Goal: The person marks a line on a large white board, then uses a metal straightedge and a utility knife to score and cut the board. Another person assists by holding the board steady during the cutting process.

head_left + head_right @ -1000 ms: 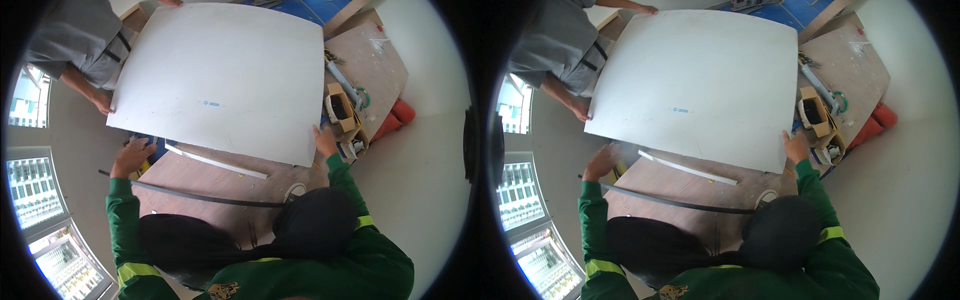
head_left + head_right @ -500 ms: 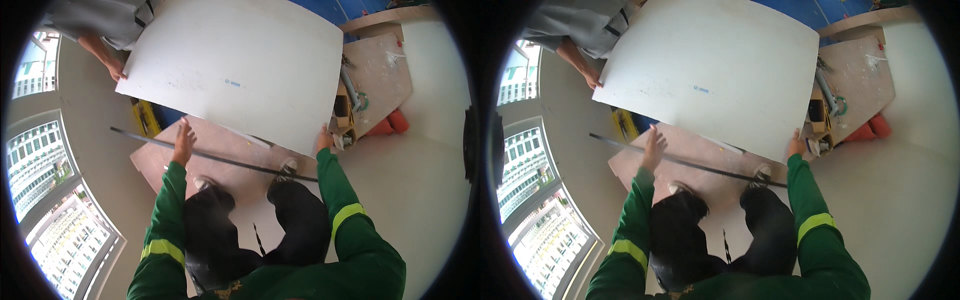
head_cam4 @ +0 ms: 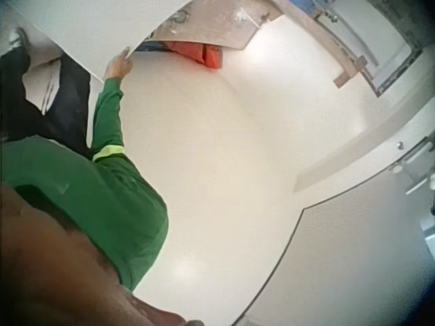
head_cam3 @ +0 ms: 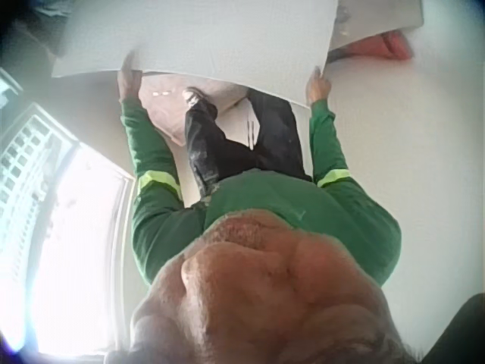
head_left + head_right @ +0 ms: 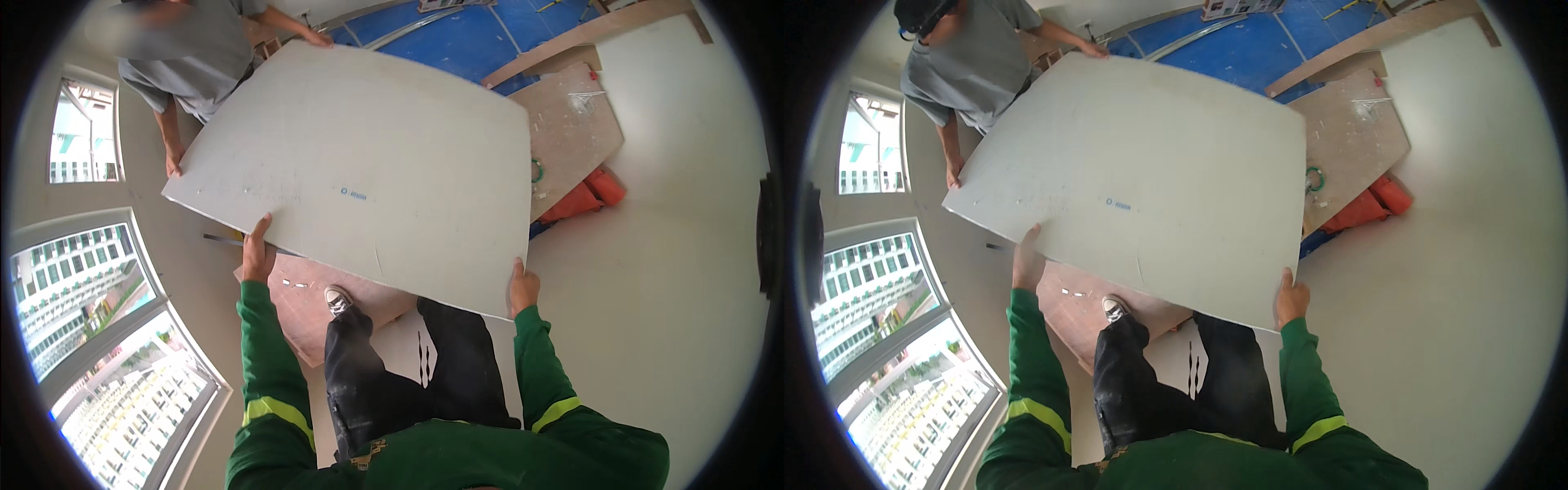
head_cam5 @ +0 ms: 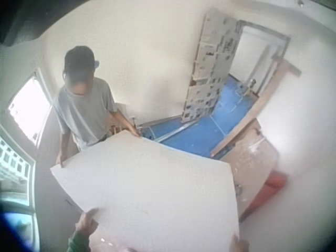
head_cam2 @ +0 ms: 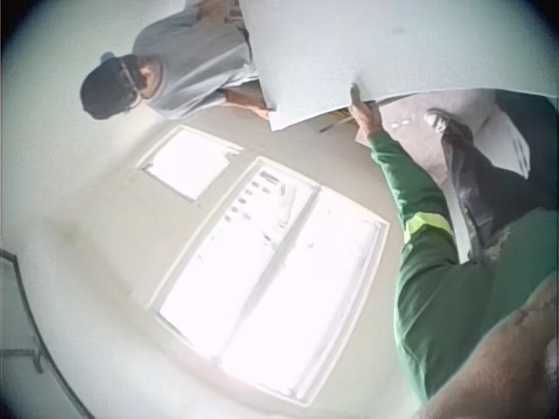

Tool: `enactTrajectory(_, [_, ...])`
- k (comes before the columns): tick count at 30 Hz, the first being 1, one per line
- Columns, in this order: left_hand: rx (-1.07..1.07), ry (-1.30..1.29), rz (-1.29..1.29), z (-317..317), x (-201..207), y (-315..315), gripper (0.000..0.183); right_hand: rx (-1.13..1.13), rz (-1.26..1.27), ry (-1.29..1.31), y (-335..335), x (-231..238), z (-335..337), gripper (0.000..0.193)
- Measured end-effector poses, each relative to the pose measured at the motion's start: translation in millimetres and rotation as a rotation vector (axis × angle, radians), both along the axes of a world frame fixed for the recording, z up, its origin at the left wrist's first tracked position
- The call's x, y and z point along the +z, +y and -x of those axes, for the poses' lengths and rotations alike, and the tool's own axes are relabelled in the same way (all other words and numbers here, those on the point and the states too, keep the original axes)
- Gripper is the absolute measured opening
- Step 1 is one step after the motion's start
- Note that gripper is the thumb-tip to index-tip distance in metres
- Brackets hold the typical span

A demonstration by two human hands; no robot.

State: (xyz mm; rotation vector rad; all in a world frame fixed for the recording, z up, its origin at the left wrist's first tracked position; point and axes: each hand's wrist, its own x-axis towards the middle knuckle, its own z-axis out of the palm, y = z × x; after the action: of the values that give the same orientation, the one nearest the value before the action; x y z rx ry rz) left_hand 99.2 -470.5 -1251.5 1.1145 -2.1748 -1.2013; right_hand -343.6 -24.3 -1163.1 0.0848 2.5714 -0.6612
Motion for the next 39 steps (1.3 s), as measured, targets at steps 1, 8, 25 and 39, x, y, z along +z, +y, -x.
enactTrajectory(1, [0.01,0.046,0.009,0.0,32.9,0.8,0.046,-0.004,0.047,-0.04,7.6,17.1,-6.2,0.071])
enactTrajectory(8, [0.54,0.314,-0.677,23.1,268.1,50.4,0.029,-0.139,-0.066,-0.185,85.4,139.1,-82.9,0.068])
enactTrajectory(25, [0.494,0.489,-1.061,-74.2,358.8,131.2,0.028,-0.07,-0.184,-0.199,166.9,241.5,-186.3,0.081])
enactTrajectory(39, [0.414,0.183,-0.837,20.5,407.7,118.2,0.025,-0.237,-0.25,-0.525,212.4,257.5,-223.9,0.082])
